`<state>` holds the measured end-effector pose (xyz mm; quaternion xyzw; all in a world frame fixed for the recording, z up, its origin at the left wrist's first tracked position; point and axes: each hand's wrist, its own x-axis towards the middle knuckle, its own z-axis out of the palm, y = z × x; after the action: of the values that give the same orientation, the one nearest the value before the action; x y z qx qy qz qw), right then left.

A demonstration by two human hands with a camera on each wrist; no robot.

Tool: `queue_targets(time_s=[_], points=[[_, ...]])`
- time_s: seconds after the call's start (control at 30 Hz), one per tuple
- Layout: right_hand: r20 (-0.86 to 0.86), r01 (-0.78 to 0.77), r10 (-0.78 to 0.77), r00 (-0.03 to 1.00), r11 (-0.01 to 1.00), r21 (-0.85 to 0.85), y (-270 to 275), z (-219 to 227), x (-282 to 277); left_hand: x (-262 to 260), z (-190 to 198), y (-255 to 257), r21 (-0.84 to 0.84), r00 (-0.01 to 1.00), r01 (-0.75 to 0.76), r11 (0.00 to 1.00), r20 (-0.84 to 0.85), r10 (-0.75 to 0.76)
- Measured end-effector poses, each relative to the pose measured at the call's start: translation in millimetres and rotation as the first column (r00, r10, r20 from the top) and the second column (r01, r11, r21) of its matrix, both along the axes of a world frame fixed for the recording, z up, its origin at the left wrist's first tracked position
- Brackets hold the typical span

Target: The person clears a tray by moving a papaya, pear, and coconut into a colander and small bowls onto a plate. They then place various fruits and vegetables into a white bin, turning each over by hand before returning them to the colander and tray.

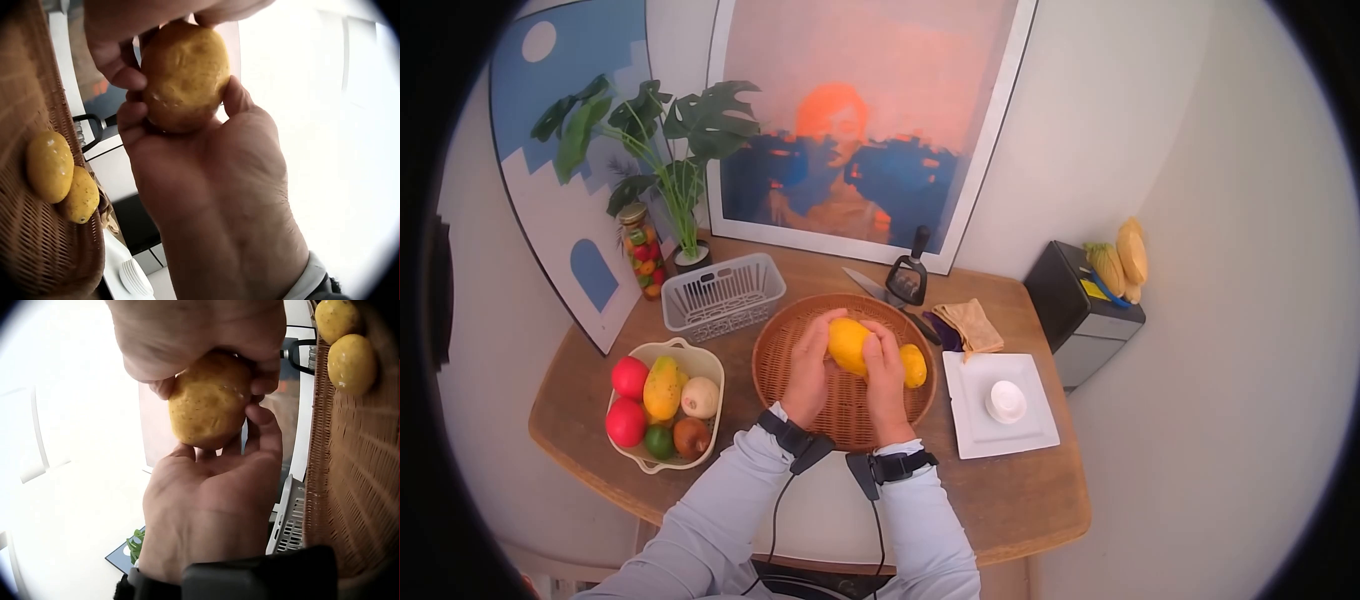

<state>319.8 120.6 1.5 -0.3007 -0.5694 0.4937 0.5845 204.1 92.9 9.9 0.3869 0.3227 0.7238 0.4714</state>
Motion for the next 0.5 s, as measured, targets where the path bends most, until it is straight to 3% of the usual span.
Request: queue_targets(time_s=[0.07,0.17,0.27,0.3,0.37,0.47,0.5], points=[[0.174,0.055,-0.103,0.979,0.964,0.259,2.8,0.1,-4.6,1.6,5.1,-3.5,-0.01,0.999,-0.001,1.0,0.045,0.001],[0.389,0.081,-0.318,0.865,0.853,0.516,-3.0,6.8,-2.7,-0.3,-13.4,12.0,0.007,0.998,-0.031,1.0,-0.053,0.031],[0.298,0.168,-0.242,0.924,0.953,0.253,0.4,-4.1,-4.6,1.7,-7.8,5.4,0.082,0.976,-0.082,0.993,-0.193,0.096],[0.235,0.186,-0.183,0.955,0.982,0.008,1.7,-2.9,-2.2,1.6,-6.9,4.3,0.083,0.975,-0.071,0.994,-0.202,0.087],[0.071,0.135,-0.115,0.991,0.873,-0.468,-0.5,12.8,3.8,2.3,-4.2,1.3,0.082,0.974,-0.052,0.995,-0.218,0.069],[0.08,0.109,-0.085,0.993,0.923,-0.368,12.1,-6.8,12.0,9.9,2.8,-3.7,-0.123,0.984,-0.064,0.99,-0.173,0.043],[0.152,0.103,-0.075,0.986,0.978,-0.184,11.1,-10.5,10.4,11.1,-2.4,-0.7,-0.123,0.983,-0.099,0.987,-0.165,0.078]])
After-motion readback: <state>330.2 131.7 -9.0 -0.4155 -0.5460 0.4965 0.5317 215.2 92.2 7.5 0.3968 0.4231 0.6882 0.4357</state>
